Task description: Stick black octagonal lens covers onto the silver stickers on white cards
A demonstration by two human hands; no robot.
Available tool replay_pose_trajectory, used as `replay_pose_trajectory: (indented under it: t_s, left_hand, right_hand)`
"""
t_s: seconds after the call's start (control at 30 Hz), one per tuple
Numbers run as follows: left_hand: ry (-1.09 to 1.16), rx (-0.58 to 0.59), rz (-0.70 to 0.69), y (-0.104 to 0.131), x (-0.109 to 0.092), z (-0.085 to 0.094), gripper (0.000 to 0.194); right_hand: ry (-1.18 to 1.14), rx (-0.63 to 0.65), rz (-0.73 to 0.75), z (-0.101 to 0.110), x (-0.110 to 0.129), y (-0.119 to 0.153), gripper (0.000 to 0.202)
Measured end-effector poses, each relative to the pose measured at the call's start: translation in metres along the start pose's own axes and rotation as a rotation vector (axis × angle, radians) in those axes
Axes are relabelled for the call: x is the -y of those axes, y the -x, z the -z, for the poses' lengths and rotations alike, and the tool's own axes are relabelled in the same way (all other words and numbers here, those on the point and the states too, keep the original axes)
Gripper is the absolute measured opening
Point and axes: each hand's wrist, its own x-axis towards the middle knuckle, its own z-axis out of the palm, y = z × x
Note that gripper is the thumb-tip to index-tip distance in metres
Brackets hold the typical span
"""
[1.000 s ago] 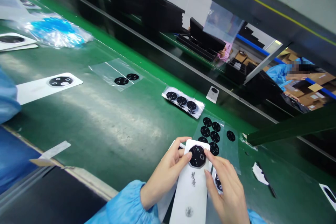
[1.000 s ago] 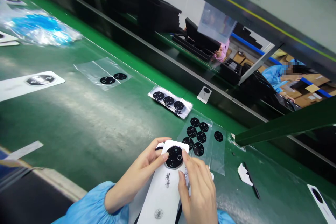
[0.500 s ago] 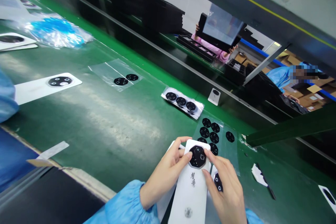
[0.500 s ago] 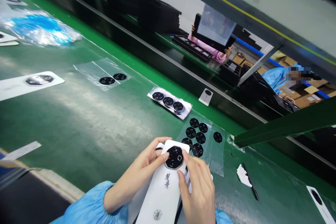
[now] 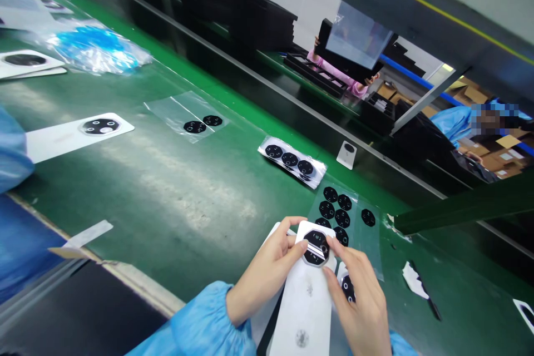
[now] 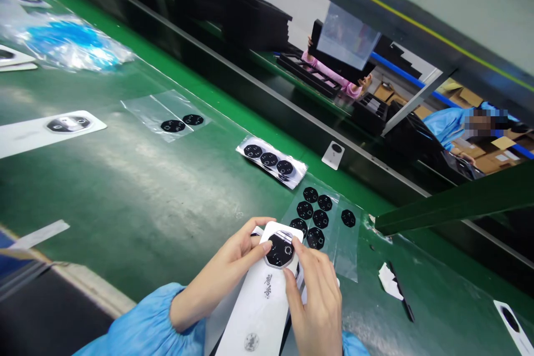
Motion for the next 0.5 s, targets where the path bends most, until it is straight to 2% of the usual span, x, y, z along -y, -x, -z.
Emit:
replay_pose_trajectory:
  t_s: [0.5]
  left_hand:
    - [0.028,0.018,-0.015,-0.0015,0.0003,-0.0012,0.048]
  right_hand:
    - [-0.026,-0.006,0.022,0.0009,0.0005,-0.0033,0.031]
